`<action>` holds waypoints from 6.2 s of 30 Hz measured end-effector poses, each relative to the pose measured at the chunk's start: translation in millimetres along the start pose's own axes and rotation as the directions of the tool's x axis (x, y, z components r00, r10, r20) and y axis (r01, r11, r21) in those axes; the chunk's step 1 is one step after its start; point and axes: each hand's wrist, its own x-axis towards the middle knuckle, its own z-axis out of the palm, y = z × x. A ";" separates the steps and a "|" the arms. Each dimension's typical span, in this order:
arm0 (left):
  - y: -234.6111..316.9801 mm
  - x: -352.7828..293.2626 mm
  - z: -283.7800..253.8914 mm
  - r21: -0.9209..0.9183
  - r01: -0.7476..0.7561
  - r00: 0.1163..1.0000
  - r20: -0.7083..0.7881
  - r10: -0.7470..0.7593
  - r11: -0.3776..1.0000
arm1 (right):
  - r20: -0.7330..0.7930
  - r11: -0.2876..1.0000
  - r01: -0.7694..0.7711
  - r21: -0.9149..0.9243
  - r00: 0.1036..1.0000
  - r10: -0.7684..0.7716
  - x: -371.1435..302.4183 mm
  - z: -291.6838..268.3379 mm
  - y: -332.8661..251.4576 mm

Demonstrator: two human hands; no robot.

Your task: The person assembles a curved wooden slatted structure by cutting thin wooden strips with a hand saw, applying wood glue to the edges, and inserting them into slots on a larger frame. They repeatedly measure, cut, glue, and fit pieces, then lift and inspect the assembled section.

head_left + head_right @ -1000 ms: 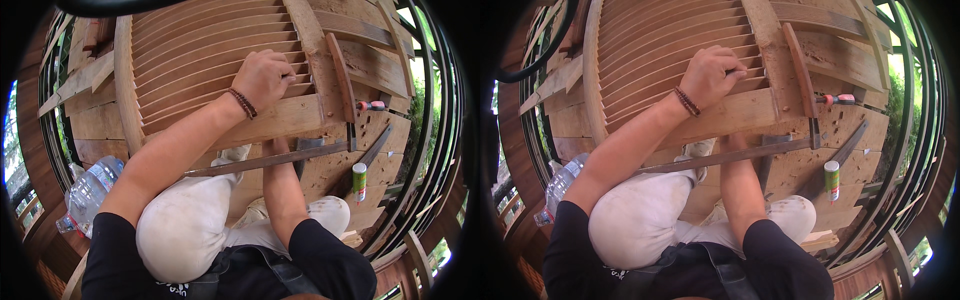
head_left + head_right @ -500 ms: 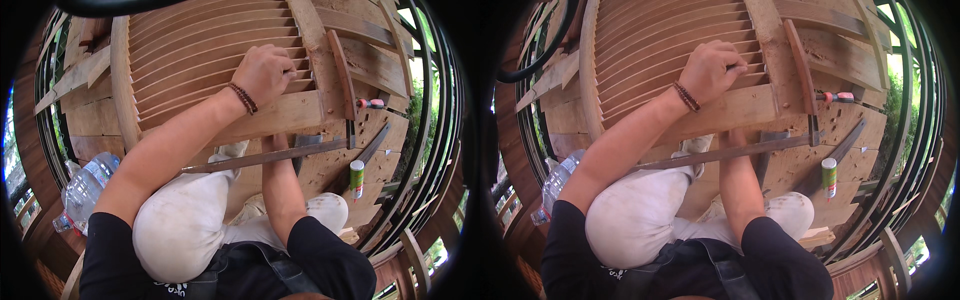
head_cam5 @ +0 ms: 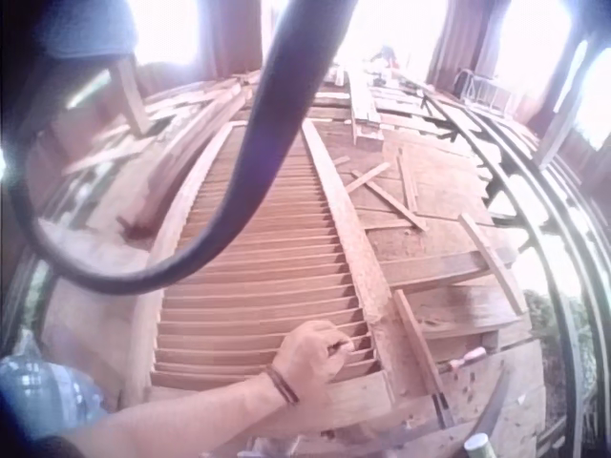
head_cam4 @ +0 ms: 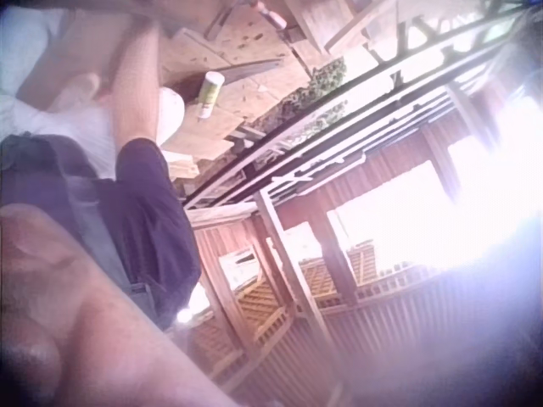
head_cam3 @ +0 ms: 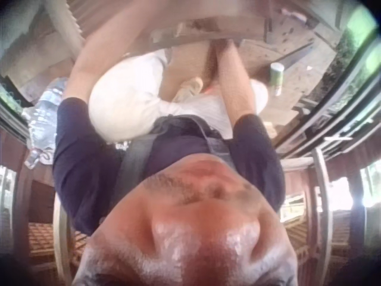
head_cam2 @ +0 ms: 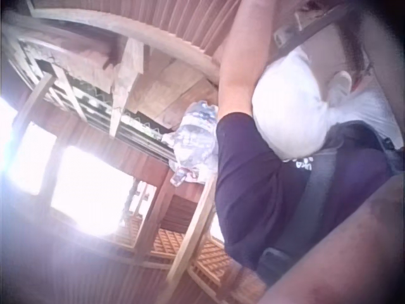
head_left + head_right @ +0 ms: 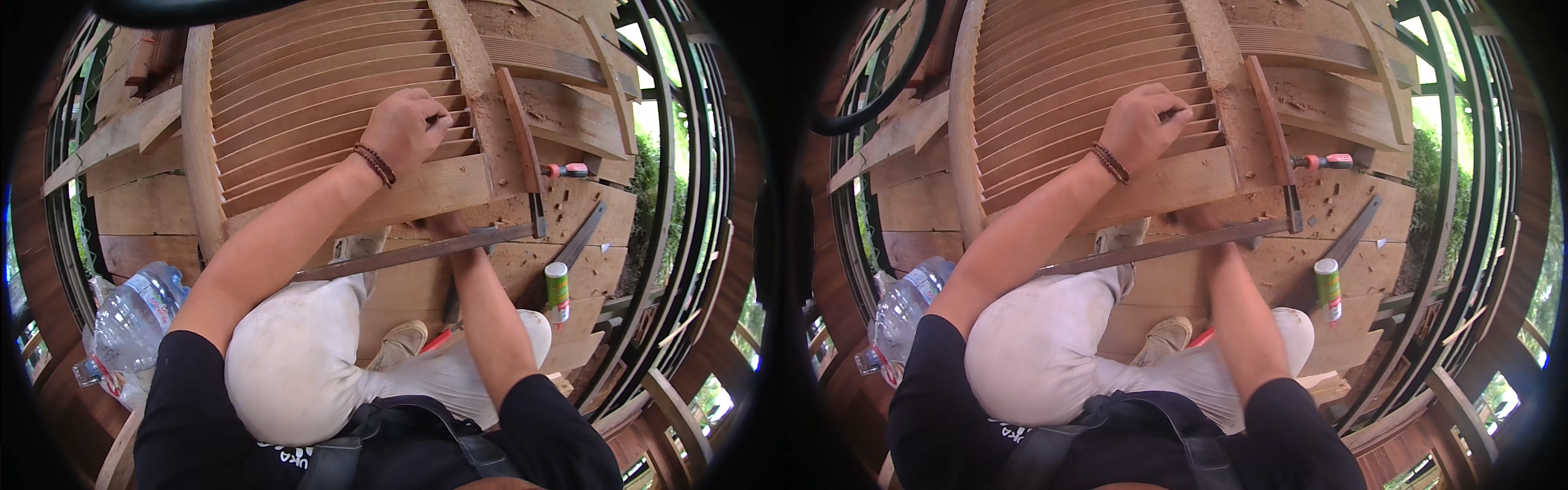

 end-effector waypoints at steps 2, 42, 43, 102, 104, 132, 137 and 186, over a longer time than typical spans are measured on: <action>0.1 -2.8 -2.5 -0.010 0.012 0.998 -0.064 -0.012 1.000 | 0.048 0.993 0.111 0.030 0.992 -0.113 -67.3 -1.5 -7.6; -6.0 -14.8 -15.6 0.253 -0.122 0.992 0.056 0.112 0.960 | -0.394 -0.769 0.386 0.509 0.899 0.190 2.5 -39.7 -36.4; -6.3 -15.0 -14.9 0.255 -0.124 0.992 0.029 0.121 0.959 | -0.404 -0.759 0.394 0.518 0.895 0.190 10.3 -44.7 -33.6; 6.3 -51.6 -44.3 0.279 -0.221 0.960 -0.106 0.259 0.934 | -0.462 0.992 0.066 0.104 0.887 -0.011 -154.2 -278.0 -39.5; 2.4 -50.9 -35.7 0.280 -0.237 0.960 -0.079 0.269 0.930 | -0.305 0.999 -0.028 0.023 0.952 0.034 -129.9 -298.1 -35.8; -2.0 -50.3 -36.2 0.208 -0.154 0.973 -0.138 0.185 0.966 | -0.502 0.798 -0.158 -0.582 0.842 -0.200 -94.9 -271.2 -5.8; -0.7 -49.2 -37.5 0.195 -0.120 0.980 -0.137 0.148 0.974 | -0.693 0.802 -0.342 -0.489 0.711 -0.119 -91.7 -263.7 5.1; -81.1 -216.5 -257.2 -0.636 0.670 0.458 -0.050 -0.888 0.382 | -0.397 -0.032 0.469 0.883 0.780 0.483 -193.0 -102.7 68.0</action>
